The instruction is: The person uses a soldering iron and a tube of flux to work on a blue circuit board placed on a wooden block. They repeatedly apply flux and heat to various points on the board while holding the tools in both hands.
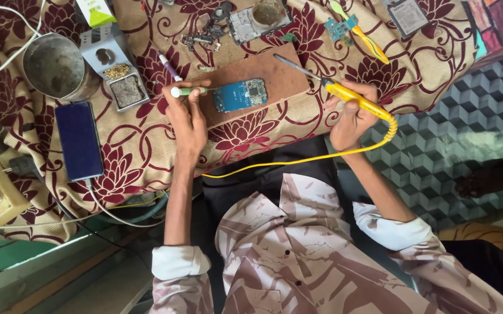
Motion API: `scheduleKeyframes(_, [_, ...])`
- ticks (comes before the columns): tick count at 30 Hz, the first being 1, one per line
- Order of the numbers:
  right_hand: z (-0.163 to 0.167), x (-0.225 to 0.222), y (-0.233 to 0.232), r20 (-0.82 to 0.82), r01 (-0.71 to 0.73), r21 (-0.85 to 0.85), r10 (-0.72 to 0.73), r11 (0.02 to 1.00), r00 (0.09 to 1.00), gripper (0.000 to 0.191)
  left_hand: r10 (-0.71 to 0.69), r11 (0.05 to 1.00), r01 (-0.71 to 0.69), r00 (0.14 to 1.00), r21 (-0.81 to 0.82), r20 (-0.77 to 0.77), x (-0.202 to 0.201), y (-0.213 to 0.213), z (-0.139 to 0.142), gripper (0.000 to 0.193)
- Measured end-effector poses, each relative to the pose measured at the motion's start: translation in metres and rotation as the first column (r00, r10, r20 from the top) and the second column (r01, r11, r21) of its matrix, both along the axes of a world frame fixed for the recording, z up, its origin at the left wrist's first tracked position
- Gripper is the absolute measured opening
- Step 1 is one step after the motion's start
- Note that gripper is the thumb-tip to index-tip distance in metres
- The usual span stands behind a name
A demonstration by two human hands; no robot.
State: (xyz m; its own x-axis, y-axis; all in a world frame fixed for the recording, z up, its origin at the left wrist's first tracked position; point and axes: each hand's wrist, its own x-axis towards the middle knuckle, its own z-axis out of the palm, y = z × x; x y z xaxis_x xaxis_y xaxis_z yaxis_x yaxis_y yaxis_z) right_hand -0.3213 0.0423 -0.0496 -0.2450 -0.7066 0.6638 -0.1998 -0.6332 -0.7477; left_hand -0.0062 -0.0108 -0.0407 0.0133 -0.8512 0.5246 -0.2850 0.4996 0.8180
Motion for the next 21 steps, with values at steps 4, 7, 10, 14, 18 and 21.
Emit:
scheduleKeyframes(4, [-0.001, 0.001, -0.001, 0.038, -0.008, 0.005, 0.008, 1.000, 0.999, 0.052, 0.065, 0.997, -0.059, 0.989, -0.048, 0.132, -0.001, 0.005, 0.004, 0.009])
scheduleKeyframes(7, [-0.003, 0.002, -0.001, 0.012, -0.017, 0.006, 0.017, 1.000, 1.000, 0.050, 0.165, 0.982, -0.135, 0.955, -0.133, 0.247, -0.001, 0.008, 0.005, 0.011])
scheduleKeyframes(10, [-0.006, 0.001, -0.001, 0.002, -0.017, 0.000, 0.017, 1.000, 1.000, 0.051, 0.211, 0.971, -0.174, 0.947, -0.166, 0.242, 0.001, 0.011, 0.002, 0.010])
scheduleKeyframes(14, [-0.008, -0.002, -0.004, 0.156, -0.026, 0.055, 0.017, 0.998, 0.988, 0.045, 0.155, 0.988, -0.154, 0.984, -0.019, 0.084, 0.004, 0.013, -0.004, 0.009])
scheduleKeyframes(18, [-0.007, -0.010, -0.004, 0.166, 0.006, 0.165, -0.033, 0.986, 0.985, 0.040, 0.040, 0.999, -0.041, 0.999, -0.028, -0.023, 0.006, 0.013, -0.010, 0.007])
scheduleKeyframes(21, [-0.009, -0.010, -0.001, 0.177, -0.013, 0.178, -0.019, 0.984, 0.984, 0.038, 0.033, 0.999, -0.032, 0.996, 0.007, -0.083, 0.006, 0.014, -0.013, 0.009])
